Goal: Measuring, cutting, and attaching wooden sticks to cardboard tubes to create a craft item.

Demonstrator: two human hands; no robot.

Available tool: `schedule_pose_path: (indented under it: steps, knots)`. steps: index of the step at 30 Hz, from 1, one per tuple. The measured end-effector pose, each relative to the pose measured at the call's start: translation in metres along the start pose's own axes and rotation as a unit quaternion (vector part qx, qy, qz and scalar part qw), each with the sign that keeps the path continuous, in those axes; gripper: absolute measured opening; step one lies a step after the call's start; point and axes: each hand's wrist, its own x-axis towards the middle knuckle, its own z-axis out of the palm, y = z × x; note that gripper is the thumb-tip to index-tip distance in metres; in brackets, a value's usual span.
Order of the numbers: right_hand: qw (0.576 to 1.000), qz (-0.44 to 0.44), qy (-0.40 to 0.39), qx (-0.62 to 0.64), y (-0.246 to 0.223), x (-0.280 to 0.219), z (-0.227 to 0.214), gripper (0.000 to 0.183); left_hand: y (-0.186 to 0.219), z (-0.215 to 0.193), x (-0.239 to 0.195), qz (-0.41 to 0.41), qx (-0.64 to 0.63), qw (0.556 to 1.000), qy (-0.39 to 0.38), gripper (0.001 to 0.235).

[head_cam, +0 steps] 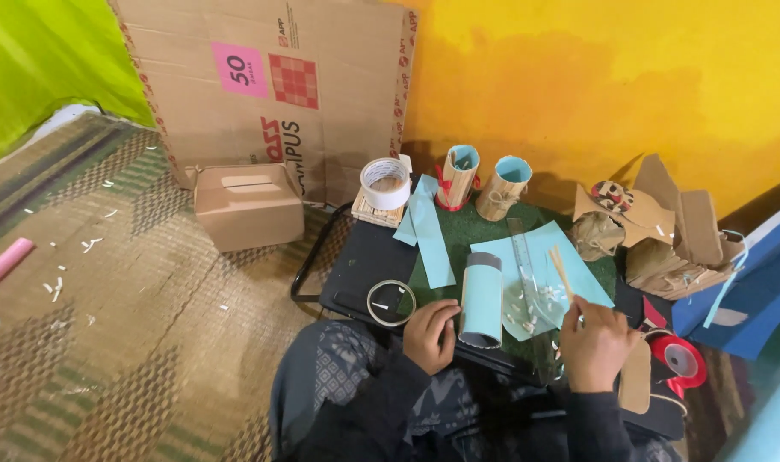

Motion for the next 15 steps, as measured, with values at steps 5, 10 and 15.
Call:
schedule_pose_path:
  steps: [5, 10, 15]
  knots:
    - [0.987, -0.082, 0.025, 0.139, -0.043, 0.118, -0.022, 0.014, -0.015, 0.006, -0.015, 0.053, 0.052, 0.997, -0.016, 0.033]
    - [0.972, -0.164, 0.007, 0.167, -0.082, 0.212, 0.013, 0.018, -0.017, 0.009, -0.015, 0.051, 0.05, 0.997, -0.026, 0.036]
    - [0.961, -0.254, -0.097, -0.058, -0.117, 0.256, 0.062, 0.022, -0.016, -0.003, -0.015, 0.011, -0.018, 0.999, -0.044, 0.031]
